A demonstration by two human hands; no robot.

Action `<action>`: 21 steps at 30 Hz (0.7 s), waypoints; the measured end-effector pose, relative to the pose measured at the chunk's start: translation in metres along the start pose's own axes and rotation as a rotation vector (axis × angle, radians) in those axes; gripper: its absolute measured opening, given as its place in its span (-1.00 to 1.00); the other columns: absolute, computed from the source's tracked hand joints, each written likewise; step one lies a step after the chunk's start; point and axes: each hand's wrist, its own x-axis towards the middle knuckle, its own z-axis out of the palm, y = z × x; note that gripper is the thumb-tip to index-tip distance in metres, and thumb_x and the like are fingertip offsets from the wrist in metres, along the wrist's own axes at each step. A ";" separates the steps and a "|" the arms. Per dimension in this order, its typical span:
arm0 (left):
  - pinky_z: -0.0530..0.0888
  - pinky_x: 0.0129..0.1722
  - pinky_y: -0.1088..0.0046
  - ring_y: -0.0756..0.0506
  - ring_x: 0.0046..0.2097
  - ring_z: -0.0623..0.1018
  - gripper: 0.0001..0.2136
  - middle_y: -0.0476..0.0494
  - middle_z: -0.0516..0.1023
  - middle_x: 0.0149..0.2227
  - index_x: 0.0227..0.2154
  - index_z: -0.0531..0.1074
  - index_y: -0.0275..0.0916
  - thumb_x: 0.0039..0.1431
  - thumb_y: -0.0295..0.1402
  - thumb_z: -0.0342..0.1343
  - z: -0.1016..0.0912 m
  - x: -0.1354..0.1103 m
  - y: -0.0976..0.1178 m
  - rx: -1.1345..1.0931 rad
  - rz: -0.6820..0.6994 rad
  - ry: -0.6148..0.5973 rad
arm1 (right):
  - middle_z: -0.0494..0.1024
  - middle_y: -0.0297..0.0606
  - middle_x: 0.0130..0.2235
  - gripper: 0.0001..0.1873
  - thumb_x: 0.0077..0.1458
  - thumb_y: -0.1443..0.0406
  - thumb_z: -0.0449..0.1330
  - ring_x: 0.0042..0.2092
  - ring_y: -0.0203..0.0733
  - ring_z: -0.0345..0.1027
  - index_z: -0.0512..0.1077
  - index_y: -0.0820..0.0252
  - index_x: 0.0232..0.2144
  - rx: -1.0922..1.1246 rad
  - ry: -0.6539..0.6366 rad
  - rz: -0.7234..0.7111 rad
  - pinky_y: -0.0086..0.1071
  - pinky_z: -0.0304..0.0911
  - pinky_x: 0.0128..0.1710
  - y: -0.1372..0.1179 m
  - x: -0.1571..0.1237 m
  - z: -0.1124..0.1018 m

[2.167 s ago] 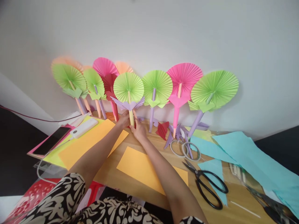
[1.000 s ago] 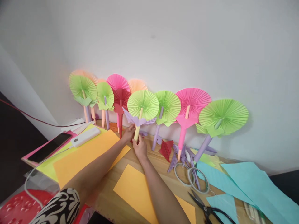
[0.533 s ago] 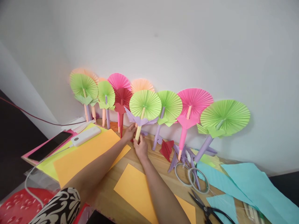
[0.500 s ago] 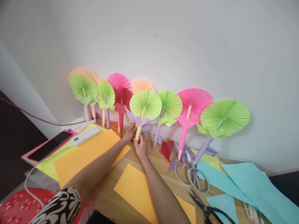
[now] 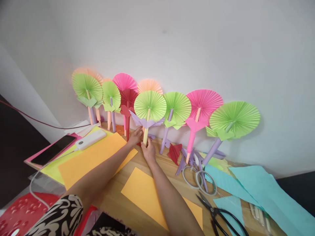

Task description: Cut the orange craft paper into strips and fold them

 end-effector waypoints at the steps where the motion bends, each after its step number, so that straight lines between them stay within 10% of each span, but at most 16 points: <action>1: 0.43 0.11 0.23 -0.19 -0.01 0.58 -0.49 -0.20 0.64 -0.12 0.11 0.45 -0.23 0.08 -0.27 0.29 -0.001 -0.002 0.002 -0.004 0.000 0.005 | 0.64 -0.22 -0.26 -0.61 0.14 0.11 0.12 -0.28 -0.07 0.51 0.45 0.16 -0.06 -0.001 0.000 -0.001 -0.29 0.37 -0.26 0.000 0.000 0.000; 16: 0.17 0.37 0.03 -0.34 0.35 0.32 -0.62 -0.37 0.50 0.17 0.00 0.48 -0.20 0.09 -0.40 0.30 -0.009 -0.058 0.049 -0.100 -0.075 0.117 | 0.51 0.16 0.17 -0.29 0.29 -0.02 -0.14 0.23 0.07 0.38 0.31 0.37 0.24 -0.038 0.214 -0.059 -0.04 0.26 0.19 -0.003 -0.004 -0.009; 21: 0.22 0.30 -0.09 -0.44 0.28 0.37 -0.56 -0.49 0.47 0.17 0.11 0.39 -0.29 0.17 -0.34 0.22 0.003 -0.112 0.086 -0.122 -0.112 0.173 | 0.44 0.15 0.23 -0.33 0.30 0.04 -0.16 0.28 0.07 0.30 0.32 0.36 0.23 -0.035 0.288 -0.101 -0.01 0.17 0.26 -0.005 -0.003 -0.014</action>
